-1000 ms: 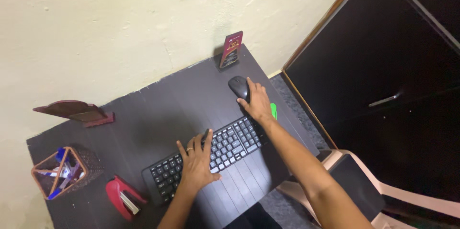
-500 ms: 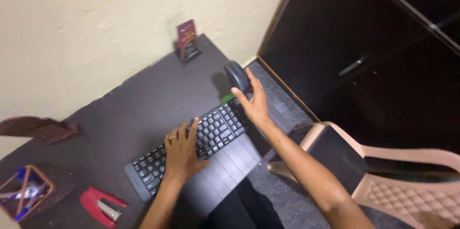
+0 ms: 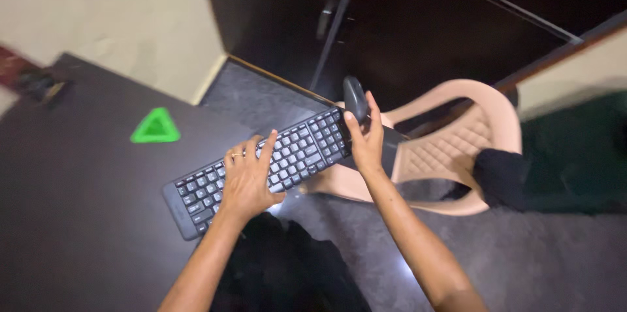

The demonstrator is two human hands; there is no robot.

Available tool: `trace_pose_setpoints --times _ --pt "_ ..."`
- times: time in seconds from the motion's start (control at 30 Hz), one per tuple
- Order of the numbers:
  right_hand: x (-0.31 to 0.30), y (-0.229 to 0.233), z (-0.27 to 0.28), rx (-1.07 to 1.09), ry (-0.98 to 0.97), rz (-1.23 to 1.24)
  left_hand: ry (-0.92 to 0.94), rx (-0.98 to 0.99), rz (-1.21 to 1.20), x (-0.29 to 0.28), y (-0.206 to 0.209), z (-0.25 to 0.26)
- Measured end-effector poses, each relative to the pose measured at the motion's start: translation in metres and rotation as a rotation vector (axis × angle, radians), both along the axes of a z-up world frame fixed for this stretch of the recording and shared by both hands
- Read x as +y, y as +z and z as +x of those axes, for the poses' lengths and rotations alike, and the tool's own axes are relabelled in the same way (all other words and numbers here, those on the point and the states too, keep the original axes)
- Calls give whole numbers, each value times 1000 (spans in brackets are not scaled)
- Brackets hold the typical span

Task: The person clears a desk by moving a stack of books, a laptop, a keyboard, a mouse, and stationery items onto a nearby chair. They then use a dark cloth to wipe the desk surface and the keyboard, finishing by placing the cleaned items back on the desk.

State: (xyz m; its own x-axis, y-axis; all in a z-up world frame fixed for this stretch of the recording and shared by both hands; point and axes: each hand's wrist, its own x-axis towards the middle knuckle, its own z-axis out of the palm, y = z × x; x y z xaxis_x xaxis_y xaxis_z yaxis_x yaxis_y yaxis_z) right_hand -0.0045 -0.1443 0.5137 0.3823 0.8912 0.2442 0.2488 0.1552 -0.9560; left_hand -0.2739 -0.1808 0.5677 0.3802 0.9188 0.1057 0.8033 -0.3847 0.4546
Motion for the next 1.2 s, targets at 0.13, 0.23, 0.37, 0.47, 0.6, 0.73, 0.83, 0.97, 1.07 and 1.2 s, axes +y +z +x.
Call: trace_pose_setpoints --times 0.13,0.23,0.37,0.47,0.6,0.73,0.83,0.97,1.07,1.2 --pt "-46 -40 93 -85 -194 -79 -118 6 -61 -5 -29 81" --pt "-75 -80 149 -60 -324 -302 -202 81 -149 -6 -64 133" --pt "-104 -153 199 -84 -422 -511 -324 243 -295 -3 -115 187" --pt "-115 -220 227 -107 -407 -448 -399 315 -330 1 -156 216" --pt "-123 -301 245 -167 -443 -472 -499 399 -349 11 -220 245" --pt "-113 -378 251 -157 -535 -634 -563 426 -291 25 -295 272" --pt "-104 -411 259 -253 -504 -604 -583 442 -253 38 -353 291" --pt "-85 -448 269 -263 -534 -693 -589 426 -171 48 -408 315" --pt "-74 -476 277 -196 -480 -602 -581 388 -238 54 -436 333" --pt "-60 -495 279 -179 -433 -514 -606 409 -260 63 -464 347"
